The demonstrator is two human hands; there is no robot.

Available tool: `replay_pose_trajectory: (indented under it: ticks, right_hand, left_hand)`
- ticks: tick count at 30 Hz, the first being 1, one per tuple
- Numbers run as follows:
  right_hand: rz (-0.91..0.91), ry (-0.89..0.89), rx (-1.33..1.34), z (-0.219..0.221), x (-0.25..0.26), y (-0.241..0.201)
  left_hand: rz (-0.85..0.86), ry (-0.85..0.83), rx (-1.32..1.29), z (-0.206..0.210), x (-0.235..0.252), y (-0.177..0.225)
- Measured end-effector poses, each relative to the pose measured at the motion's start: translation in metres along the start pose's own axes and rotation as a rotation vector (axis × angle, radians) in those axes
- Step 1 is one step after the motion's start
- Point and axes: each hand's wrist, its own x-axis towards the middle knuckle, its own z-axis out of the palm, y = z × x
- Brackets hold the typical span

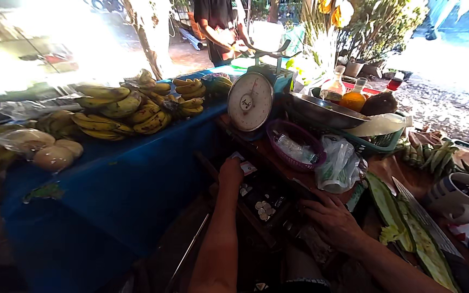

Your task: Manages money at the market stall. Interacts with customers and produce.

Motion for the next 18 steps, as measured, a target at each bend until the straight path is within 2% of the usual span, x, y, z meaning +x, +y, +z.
replay_pose_trajectory:
  ticks: [18]
  right_hand:
    - [0.003,-0.004,0.015,-0.0010,0.0003,-0.0004]
  left_hand:
    - [0.016,0.017,-0.011,0.0002,-0.0010,-0.0007]
